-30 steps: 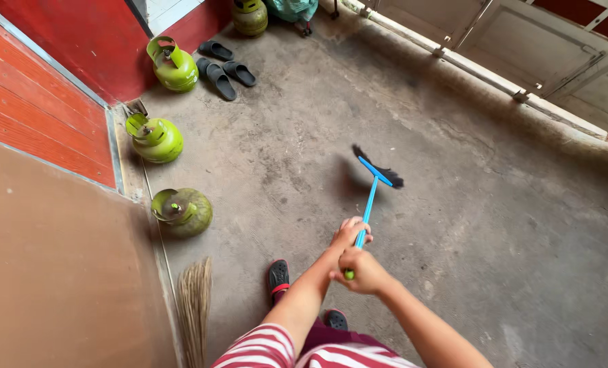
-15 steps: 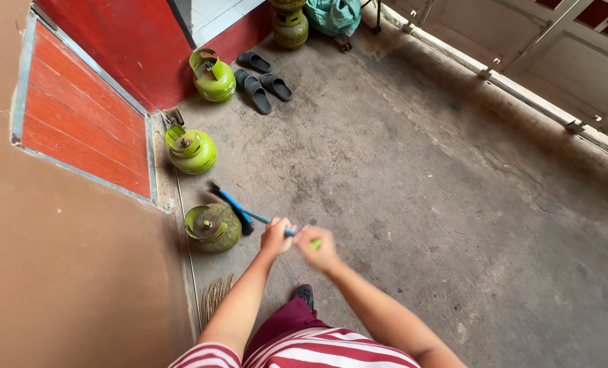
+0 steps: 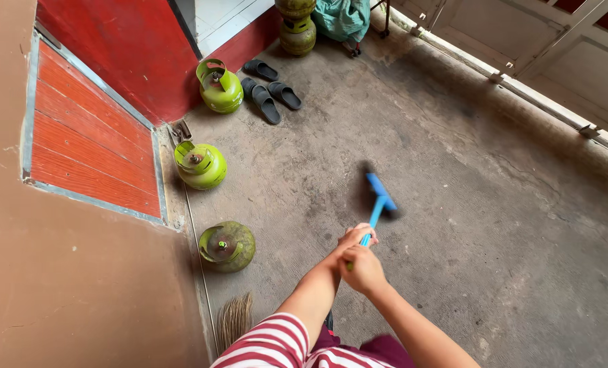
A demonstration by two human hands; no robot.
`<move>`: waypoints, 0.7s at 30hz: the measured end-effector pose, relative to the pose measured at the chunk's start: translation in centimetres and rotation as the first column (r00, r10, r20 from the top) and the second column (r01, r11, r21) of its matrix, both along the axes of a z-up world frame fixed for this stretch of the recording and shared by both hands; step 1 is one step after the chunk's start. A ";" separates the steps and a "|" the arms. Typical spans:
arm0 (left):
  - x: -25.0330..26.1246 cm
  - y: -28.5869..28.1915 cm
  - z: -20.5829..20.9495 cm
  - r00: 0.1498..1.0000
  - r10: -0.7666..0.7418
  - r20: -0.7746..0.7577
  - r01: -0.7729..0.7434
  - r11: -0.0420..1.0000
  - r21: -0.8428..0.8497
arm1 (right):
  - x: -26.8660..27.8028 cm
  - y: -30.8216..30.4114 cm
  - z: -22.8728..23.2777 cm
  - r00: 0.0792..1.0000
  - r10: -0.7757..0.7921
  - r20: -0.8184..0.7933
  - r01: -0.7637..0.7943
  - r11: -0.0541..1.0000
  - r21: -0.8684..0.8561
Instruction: The person sweeps a tiled floor using a squeegee and then pours food from a container into a bowl for cats.
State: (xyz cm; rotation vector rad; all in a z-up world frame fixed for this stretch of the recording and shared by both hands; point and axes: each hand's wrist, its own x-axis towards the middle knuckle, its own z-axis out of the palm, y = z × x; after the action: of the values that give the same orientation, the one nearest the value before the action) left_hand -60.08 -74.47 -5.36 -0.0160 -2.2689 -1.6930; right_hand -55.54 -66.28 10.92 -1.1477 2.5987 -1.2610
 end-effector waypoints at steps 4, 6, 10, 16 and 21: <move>0.4 -1.8 4.6 0.997 0.037 -0.062 -0.041 0.997 -0.063 | -0.8 -1.7 5.3 0.997 0.025 0.074 -0.030 0.997 0.069; 0.1 -2.6 6.4 0.993 0.035 -0.117 -0.044 0.996 -0.075 | -1.7 -1.1 8.3 0.989 0.101 0.112 -0.093 0.993 -0.076; 0.0 -5.0 8.6 0.981 0.135 -0.137 -0.143 0.989 -0.046 | -3.9 -0.6 10.2 0.929 0.048 0.368 0.014 0.987 -0.162; 2.1 -13.5 4.1 0.851 0.511 0.121 -0.495 0.857 -0.141 | -7.3 -7.4 1.3 0.775 0.106 0.623 0.190 0.901 -0.390; 0.9 -18.8 -1.3 0.812 0.567 0.140 -0.494 0.794 -0.354 | -9.7 -12.0 -7.8 0.761 0.258 0.596 0.030 0.903 -0.429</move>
State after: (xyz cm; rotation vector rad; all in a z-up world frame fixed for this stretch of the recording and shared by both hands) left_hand -59.16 -93.27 -6.65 0.7367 -2.3668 -1.0858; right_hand -65.21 -78.29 3.10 -0.6952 1.7718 -1.8332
